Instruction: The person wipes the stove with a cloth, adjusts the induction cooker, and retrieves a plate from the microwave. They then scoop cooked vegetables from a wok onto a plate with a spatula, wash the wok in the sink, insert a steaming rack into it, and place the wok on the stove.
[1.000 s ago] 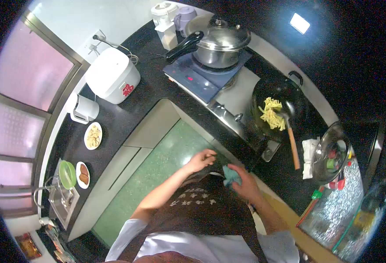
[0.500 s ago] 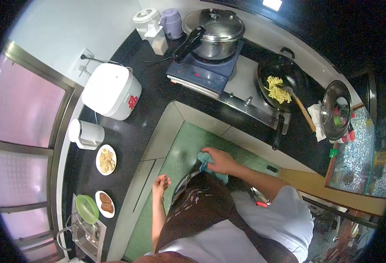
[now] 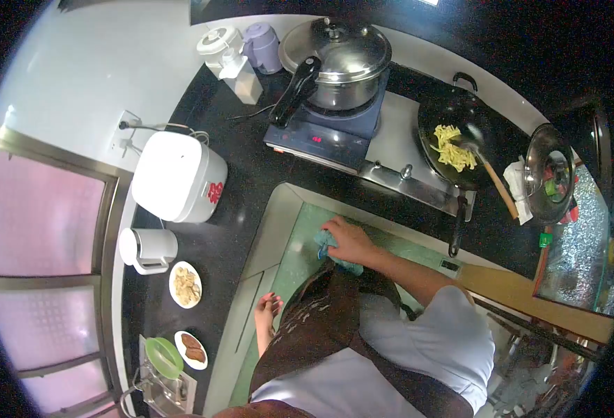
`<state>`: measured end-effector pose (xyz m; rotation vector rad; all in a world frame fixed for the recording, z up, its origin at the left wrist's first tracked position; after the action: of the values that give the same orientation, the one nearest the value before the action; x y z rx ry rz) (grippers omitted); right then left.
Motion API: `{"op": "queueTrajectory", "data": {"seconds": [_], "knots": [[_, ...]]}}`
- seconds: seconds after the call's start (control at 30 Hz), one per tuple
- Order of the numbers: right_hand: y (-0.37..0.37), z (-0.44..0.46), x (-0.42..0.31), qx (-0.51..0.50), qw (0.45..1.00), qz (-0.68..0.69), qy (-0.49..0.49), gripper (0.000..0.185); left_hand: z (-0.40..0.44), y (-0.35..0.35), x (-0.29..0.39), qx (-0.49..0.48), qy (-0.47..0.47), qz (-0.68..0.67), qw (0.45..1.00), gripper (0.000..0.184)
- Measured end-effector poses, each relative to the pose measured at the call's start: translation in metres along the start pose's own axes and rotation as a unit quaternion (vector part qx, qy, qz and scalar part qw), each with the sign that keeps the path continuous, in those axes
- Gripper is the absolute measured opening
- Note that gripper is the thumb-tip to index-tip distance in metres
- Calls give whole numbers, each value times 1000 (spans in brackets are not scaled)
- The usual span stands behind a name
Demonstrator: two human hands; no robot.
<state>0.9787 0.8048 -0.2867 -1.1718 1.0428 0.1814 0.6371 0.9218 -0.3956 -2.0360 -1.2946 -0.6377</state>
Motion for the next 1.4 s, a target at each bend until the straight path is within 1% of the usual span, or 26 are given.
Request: {"op": "queueTrajectory", "data": {"seconds": [0.07, 0.17, 0.2, 0.3, 0.43, 0.53, 0.6, 0.7, 0.77, 0.83, 0.93, 1.03, 1.07, 1.17, 1.27, 1.37, 1.4], "knots": [[-2, 14, -1, -3, 1000, 2, -2, 49, 11, 18, 23, -27, 18, 11, 999, 21], [-14, 30, -1, 6, 1000, 10, -1, 48, 24, 44, 62, -68, 83, 66, 992, 22], [-18, 33, 1, 13, 1000, 13, -4, 48, 27, 55, 76, -63, 89, 68, 992, 22], [-27, 39, 13, 34, 999, -3, -2, 48, 54, 79, 99, -103, 161, 87, 978, 23], [-38, 37, 27, 63, 998, -17, 23, 48, 56, 116, 140, -153, 227, 126, 954, 23], [-43, 30, 31, 100, 993, -35, 45, 48, 49, 136, 162, -166, 290, 200, 921, 22], [-48, 25, 30, 117, 989, -35, 82, 48, 48, 146, 174, -172, 325, 252, 895, 22], [-51, 13, 28, 160, 979, -30, 123, 48, 51, 159, 186, -205, 351, 277, 871, 22], [-56, 5, 26, 185, 971, -34, 147, 48, 44, 168, 201, -215, 403, 311, 833, 23], [-59, -2, 23, 200, 963, -40, 177, 49, 38, 179, 217, -230, 443, 336, 799, 26], [-60, -12, 23, 233, 952, -60, 187, 50, 24, 197, 235, -243, 496, 357, 754, 32], [-61, -20, 24, 258, 941, -57, 211, 49, 18, 211, 239, -265, 506, 363, 736, 36], [-61, -23, 25, 267, 938, -61, 211, 48, 17, 214, 237, -273, 515, 358, 729, 41], [-61, -30, 26, 291, 930, -69, 215, 48, 10, 223, 238, -293, 505, 395, 710, 52], [-63, -33, 24, 301, 925, -69, 221, 48, 9, 234, 240, -287, 573, 418, 644, 66], [-64, -33, 23, 305, 923, -68, 227, 48, 6, 248, 247, -279, 583, 482, 592, 78], [-65, -32, 22, 305, 923, -69, 226, 48, 4, 252, 249, -265, 601, 489, 574, 80]]}}
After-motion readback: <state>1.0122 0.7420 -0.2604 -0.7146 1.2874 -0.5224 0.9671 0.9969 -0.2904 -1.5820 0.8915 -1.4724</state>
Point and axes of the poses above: each hand's wrist, its own z-axis towards the middle knuckle, its own y-axis out of the palm, x = y × z, the point moved 2 cm from there along z, towards the middle knuckle, and after that the axes turned 15 degrees about x, right-handed, at the moved point
